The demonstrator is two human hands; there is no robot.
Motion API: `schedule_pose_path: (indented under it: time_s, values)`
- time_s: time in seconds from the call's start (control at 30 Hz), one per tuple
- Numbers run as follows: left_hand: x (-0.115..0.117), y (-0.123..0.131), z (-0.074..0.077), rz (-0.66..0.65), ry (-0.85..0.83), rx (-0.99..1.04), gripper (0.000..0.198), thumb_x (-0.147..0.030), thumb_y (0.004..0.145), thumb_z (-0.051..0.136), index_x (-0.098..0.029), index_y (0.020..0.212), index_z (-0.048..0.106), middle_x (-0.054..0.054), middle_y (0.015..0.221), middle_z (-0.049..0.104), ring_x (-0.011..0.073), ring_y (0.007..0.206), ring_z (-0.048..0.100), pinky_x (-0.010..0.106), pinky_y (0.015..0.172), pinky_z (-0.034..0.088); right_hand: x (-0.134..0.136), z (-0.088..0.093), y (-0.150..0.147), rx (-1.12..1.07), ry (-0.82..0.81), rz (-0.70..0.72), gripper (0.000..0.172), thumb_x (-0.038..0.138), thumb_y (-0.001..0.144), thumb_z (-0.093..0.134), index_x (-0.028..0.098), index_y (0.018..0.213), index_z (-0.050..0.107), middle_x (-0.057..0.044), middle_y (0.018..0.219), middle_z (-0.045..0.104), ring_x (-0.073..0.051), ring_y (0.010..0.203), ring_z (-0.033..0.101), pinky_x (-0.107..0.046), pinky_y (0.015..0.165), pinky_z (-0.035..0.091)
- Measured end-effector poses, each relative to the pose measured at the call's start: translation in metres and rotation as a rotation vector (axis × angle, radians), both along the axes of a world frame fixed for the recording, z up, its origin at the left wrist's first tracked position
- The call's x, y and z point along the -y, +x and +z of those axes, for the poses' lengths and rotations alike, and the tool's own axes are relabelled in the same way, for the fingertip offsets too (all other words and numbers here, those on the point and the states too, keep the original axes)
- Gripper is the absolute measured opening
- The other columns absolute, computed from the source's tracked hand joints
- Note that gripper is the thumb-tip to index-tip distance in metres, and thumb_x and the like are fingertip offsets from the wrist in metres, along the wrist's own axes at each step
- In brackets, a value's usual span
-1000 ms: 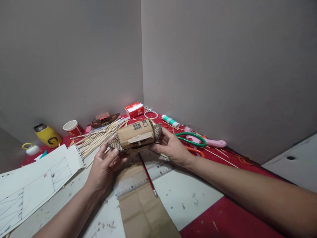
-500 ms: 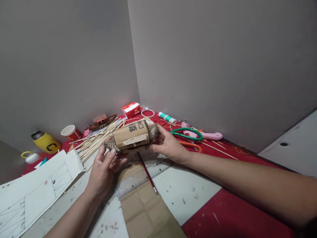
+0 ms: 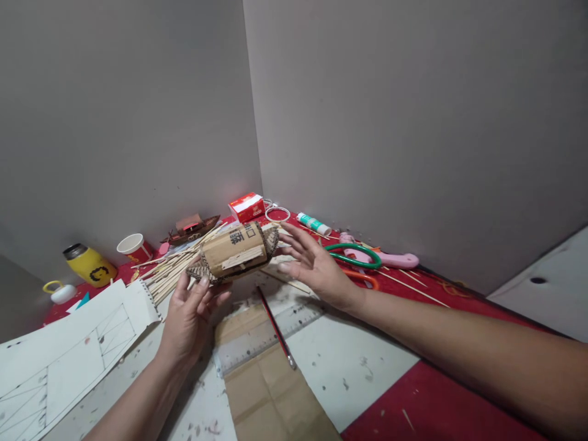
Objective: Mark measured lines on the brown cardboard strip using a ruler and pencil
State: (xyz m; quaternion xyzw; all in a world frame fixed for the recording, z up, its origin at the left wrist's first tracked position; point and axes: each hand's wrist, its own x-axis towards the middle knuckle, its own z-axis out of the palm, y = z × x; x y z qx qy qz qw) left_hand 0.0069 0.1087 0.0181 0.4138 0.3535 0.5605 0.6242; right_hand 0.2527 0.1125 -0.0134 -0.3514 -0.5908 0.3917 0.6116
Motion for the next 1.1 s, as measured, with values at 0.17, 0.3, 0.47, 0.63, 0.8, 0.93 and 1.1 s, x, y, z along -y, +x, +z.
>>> schedule_pose_path:
  time_s: [0.17,0.3,0.47,0.63,0.8,0.93,1.1]
  values:
    - [-0.002,0.0,-0.002,0.017,0.023,-0.047,0.055,-0.03,0.077,0.082,-0.033,0.125,0.055,-0.001,0.109,0.073,0.0173,0.087,0.075,0.03,0.077,0.062,0.008,0.014,0.009,0.276,0.364,-0.241,0.074,0.033,0.088,0.067,0.036,0.153,0.032,-0.009,0.153,0.046,-0.028,0.14,0.046,-0.054,0.111,0.043]
    - [-0.001,0.0,-0.005,0.001,0.064,-0.074,0.064,-0.03,0.079,0.081,-0.036,0.135,0.051,0.001,0.118,0.071,0.0188,0.09,0.075,0.029,0.077,0.062,0.016,0.025,0.011,0.68,0.686,-0.32,0.063,0.029,0.084,0.069,0.035,0.143,0.05,-0.005,0.149,0.053,-0.031,0.141,0.043,-0.058,0.115,0.034]
    - [0.0,-0.001,-0.008,-0.004,0.081,-0.078,0.063,-0.027,0.081,0.079,-0.037,0.136,0.051,0.003,0.12,0.069,0.0204,0.101,0.072,0.029,0.079,0.061,0.024,0.023,0.01,0.703,0.92,-0.31,0.069,0.027,0.08,0.071,0.035,0.145,0.049,-0.005,0.138,0.064,-0.03,0.134,0.053,-0.056,0.111,0.039]
    - [0.001,0.0,-0.01,0.005,0.121,-0.088,0.06,-0.028,0.082,0.078,-0.038,0.135,0.052,0.002,0.117,0.069,0.0177,0.101,0.07,0.029,0.082,0.06,0.027,0.017,0.008,0.715,0.984,-0.141,0.058,0.025,0.077,0.07,0.037,0.134,0.06,0.0,0.123,0.073,-0.026,0.112,0.069,-0.052,0.109,0.041]
    - [0.001,0.0,-0.01,0.037,0.141,-0.129,0.065,-0.03,0.08,0.08,-0.04,0.137,0.052,0.002,0.121,0.066,0.0183,0.099,0.07,0.029,0.081,0.06,0.026,0.013,0.006,0.573,0.872,-0.193,0.053,0.022,0.078,0.068,0.035,0.129,0.063,-0.002,0.113,0.077,-0.026,0.105,0.071,-0.052,0.098,0.05]
    - [0.0,-0.001,-0.011,0.049,0.136,-0.155,0.065,-0.031,0.08,0.08,-0.04,0.137,0.052,0.003,0.12,0.066,0.0179,0.101,0.068,0.027,0.081,0.059,0.022,0.01,0.002,0.281,0.576,-0.353,0.037,0.025,0.091,0.059,0.032,0.128,0.063,-0.005,0.115,0.074,-0.025,0.112,0.066,-0.051,0.1,0.051]
    - [-0.002,-0.002,-0.013,0.03,0.138,-0.121,0.062,-0.03,0.081,0.079,-0.037,0.137,0.053,0.003,0.117,0.067,0.0182,0.102,0.068,0.027,0.082,0.059,0.004,0.009,0.002,-0.007,0.137,-0.29,0.035,0.041,0.094,0.06,0.03,0.127,0.062,-0.006,0.127,0.069,-0.024,0.124,0.06,-0.049,0.109,0.046]
